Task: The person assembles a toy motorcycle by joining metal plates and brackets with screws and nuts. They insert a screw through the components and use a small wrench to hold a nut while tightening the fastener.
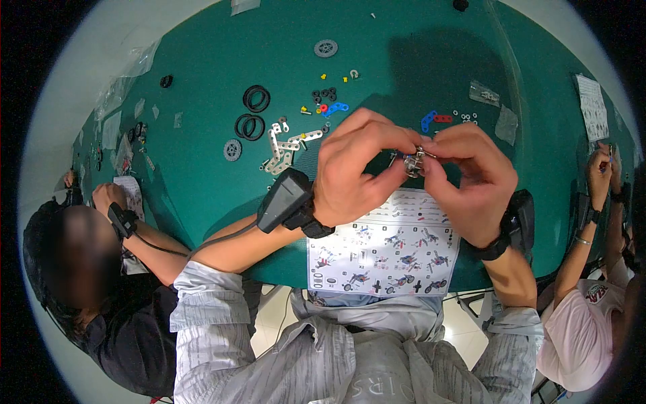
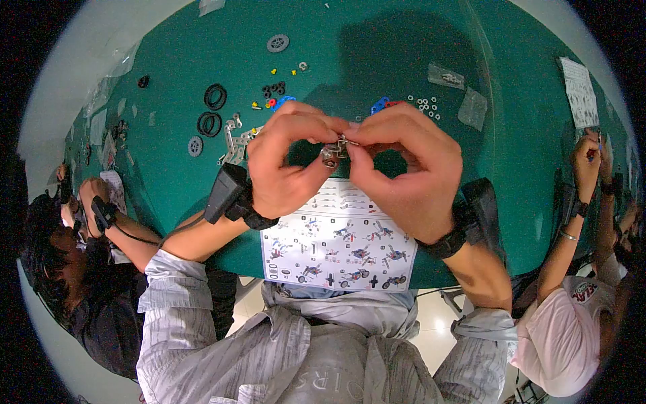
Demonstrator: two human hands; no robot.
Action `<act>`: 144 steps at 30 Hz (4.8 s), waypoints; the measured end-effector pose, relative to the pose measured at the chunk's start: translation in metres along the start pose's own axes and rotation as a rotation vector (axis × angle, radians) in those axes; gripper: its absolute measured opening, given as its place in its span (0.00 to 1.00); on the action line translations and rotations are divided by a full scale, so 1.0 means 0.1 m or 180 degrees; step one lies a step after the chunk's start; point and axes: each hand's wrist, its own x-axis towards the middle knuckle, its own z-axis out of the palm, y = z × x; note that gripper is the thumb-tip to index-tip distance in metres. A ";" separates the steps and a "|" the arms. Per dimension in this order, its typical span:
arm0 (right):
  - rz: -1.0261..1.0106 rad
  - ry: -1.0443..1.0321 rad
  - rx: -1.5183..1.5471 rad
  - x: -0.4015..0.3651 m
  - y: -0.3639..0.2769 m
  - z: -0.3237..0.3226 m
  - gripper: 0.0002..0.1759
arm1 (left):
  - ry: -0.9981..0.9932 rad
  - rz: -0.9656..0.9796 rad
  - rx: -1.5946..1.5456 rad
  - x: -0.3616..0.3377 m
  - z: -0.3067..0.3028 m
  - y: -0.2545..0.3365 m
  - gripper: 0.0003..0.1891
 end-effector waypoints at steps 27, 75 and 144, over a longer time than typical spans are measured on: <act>0.1147 -0.1416 -0.1124 0.08 0.10 -0.14 0.07 | -0.0037 -0.1125 -0.0583 -0.03 0.03 -0.02 0.15; -0.0835 -0.0192 -0.1268 0.10 -0.10 -0.11 0.14 | -0.0109 -0.0193 -0.0095 0.00 0.02 -0.02 0.14; -0.1462 -0.0059 -0.1233 0.03 -0.06 -0.10 0.13 | -0.0001 -0.0154 -0.0847 -0.02 0.07 -0.05 0.13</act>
